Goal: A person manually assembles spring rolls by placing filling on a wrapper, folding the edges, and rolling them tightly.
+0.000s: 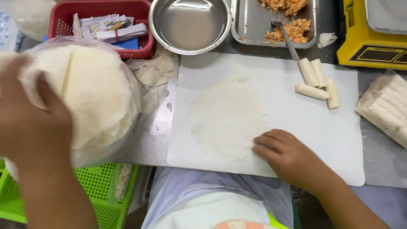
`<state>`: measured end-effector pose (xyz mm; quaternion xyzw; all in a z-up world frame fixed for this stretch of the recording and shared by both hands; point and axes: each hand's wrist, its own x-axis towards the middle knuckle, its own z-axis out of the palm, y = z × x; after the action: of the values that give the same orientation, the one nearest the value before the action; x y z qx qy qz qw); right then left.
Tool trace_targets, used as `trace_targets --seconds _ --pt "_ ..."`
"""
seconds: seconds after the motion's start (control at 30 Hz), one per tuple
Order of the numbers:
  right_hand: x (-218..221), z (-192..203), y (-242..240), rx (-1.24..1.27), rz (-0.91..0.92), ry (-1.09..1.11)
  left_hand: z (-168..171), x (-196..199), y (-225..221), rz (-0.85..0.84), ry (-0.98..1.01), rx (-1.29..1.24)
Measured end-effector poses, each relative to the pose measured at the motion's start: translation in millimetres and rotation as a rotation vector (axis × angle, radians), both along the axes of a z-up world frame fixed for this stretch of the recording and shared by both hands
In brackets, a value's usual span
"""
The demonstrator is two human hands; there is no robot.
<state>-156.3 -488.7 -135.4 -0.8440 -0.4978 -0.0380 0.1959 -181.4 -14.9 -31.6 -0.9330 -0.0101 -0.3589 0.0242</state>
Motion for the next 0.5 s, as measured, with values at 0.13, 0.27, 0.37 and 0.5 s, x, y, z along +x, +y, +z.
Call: trace_targets --seconds 0.13,0.27,0.37,0.5 --pt "61.7 20.5 -2.7 0.015 -0.415 -0.145 -31.8 10.6 -128.7 -0.571 0.601 -0.694" --pt "140.7 33.2 15.5 0.017 -0.553 -0.403 -109.3 5.4 -203.2 -0.805 0.627 -0.200" --pt "167.8 57.0 35.3 -0.217 -0.822 0.095 -134.6 -8.7 -215.2 -0.756 0.618 -0.074" --pt "191.3 79.8 17.6 -0.463 -0.989 0.225 -132.1 -21.9 -211.0 -0.796 0.596 -0.092"
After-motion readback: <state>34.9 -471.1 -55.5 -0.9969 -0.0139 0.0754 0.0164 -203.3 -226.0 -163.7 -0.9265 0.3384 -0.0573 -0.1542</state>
